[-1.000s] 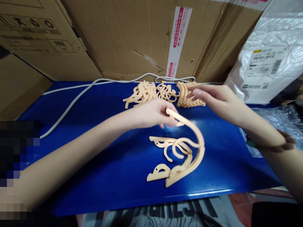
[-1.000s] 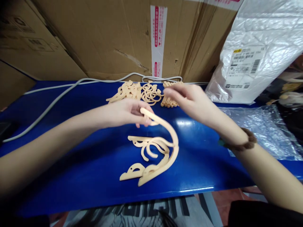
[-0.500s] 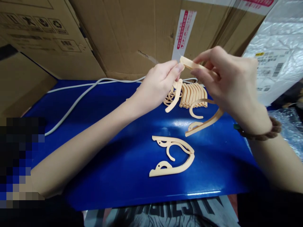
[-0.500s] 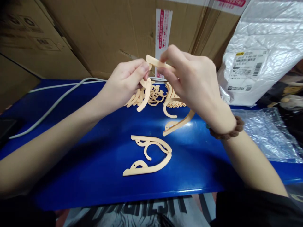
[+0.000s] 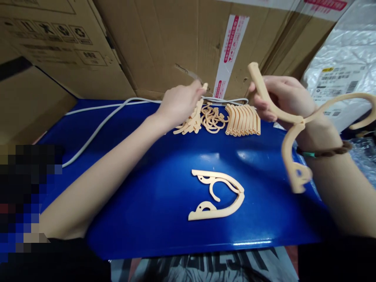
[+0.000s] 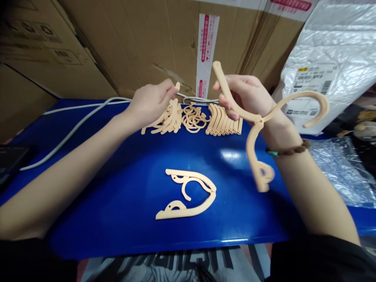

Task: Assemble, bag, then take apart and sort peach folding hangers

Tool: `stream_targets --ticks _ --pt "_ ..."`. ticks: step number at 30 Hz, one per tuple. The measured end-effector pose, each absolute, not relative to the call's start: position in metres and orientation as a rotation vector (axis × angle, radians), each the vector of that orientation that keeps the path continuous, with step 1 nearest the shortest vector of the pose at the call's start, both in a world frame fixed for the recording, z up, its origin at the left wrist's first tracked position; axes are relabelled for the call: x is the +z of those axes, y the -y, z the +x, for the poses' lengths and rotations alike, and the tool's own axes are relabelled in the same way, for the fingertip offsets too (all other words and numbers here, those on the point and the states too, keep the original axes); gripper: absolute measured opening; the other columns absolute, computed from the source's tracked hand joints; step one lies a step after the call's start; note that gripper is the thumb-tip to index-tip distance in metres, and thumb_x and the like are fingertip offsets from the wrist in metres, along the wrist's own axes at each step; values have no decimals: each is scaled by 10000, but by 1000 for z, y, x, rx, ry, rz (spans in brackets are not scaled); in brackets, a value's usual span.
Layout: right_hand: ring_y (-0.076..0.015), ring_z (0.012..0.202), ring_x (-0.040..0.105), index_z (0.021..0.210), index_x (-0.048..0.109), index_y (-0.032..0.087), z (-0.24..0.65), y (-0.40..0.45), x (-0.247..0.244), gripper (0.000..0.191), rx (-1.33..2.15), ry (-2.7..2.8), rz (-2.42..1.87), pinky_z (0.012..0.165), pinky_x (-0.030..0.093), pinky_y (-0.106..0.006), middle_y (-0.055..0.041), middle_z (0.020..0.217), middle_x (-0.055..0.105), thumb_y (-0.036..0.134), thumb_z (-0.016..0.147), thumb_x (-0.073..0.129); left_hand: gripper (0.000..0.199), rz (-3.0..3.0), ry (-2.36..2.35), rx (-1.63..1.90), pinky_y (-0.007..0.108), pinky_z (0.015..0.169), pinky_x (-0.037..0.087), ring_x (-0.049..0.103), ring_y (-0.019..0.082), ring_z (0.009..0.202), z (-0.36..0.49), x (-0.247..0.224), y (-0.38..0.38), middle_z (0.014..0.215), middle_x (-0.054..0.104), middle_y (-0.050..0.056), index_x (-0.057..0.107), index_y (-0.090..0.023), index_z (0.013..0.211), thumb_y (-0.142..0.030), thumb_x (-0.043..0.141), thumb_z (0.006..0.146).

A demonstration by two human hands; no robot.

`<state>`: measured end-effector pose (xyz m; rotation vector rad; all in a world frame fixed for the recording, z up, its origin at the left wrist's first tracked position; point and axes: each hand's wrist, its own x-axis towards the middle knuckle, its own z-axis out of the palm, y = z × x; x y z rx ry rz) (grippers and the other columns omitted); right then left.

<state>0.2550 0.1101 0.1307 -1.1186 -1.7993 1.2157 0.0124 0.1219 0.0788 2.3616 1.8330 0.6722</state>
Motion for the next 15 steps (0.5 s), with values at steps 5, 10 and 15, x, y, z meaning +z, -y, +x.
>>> stream_targets --ticks 5,10,15 --pt "-163 551 478 884 659 226 255 -112 123 155 1065 1622 -1177 496 405 -294 -3 621 549 345 915 565 379 2270 -1852 584 392 835 405 641 310 940 -16 59 -144 939 691 105 641 -185 1170 -477 453 1018" --pt "-164 518 455 900 621 244 257 -123 117 136 856 1473 -1161 487 396 -305 -24 691 624 320 885 509 412 2138 -1771 861 369 918 414 608 258 1112 -11 64 -139 1234 683 80 593 -200 1273 -479 573 971" --pt "-149 832 685 960 391 282 259 -129 117 90 706 1281 -987 777 563 -310 -47 1121 757 266 873 410 623 1741 -1036 822 348 923 521 673 239 1145 14 86 -121 1161 740 101 718 -168 1066 -606 274 1065"
